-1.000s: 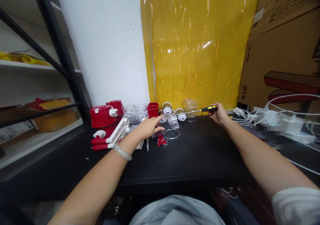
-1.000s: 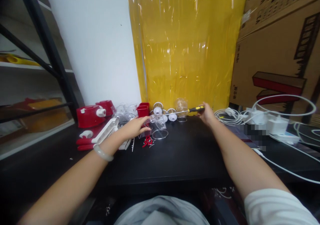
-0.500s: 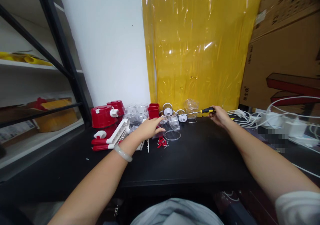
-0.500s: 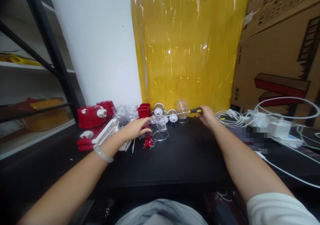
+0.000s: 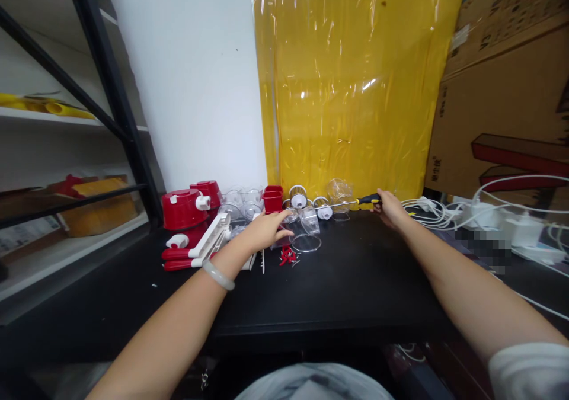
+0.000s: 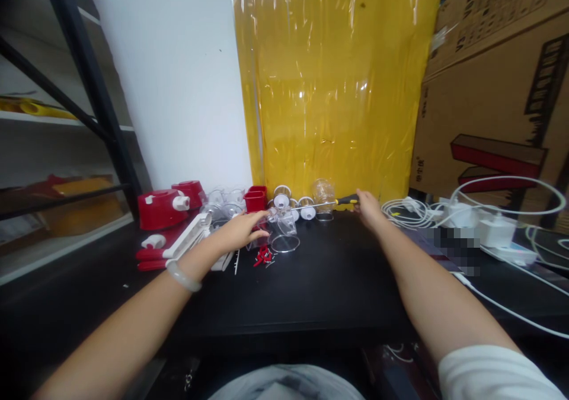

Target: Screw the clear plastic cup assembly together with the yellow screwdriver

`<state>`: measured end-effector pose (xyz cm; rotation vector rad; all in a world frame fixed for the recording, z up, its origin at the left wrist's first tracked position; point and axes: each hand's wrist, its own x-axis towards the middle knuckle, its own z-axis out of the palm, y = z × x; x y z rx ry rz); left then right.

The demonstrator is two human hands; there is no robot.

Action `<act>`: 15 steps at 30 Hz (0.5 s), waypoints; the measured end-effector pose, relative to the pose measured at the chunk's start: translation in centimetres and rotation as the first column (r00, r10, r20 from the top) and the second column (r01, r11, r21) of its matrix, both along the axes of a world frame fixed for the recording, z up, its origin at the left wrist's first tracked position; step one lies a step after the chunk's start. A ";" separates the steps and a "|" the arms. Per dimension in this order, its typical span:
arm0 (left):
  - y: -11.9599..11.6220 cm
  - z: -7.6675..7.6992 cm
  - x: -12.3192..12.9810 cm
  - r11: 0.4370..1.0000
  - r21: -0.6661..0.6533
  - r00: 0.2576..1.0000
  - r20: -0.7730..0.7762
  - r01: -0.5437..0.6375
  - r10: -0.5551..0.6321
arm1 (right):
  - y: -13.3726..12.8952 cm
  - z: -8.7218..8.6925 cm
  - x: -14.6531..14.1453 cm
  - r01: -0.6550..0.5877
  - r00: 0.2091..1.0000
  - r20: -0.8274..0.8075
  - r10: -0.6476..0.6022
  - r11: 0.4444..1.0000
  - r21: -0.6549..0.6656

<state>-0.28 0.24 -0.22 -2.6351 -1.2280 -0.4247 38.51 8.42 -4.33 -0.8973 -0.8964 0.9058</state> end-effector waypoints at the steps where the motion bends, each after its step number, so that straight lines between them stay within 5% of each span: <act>1: 0.1 -0.1 0.0 1.000 0.000 1.000 0.001 0.000 0.000 | -0.1 0.1 -0.1 0.012 0.999 -0.039 -0.013 1.000 -0.019; 8: 0.2 -0.2 0.0 1.000 0.016 1.000 -0.016 0.008 -0.008 | 0.0 0.6 0.1 -0.040 0.981 -0.193 0.026 0.997 -0.072; 15: -0.1 0.0 0.0 1.000 0.013 1.000 -0.008 -0.010 0.010 | 1.2 -0.4 1.0 -0.006 0.999 -0.031 0.007 0.999 0.037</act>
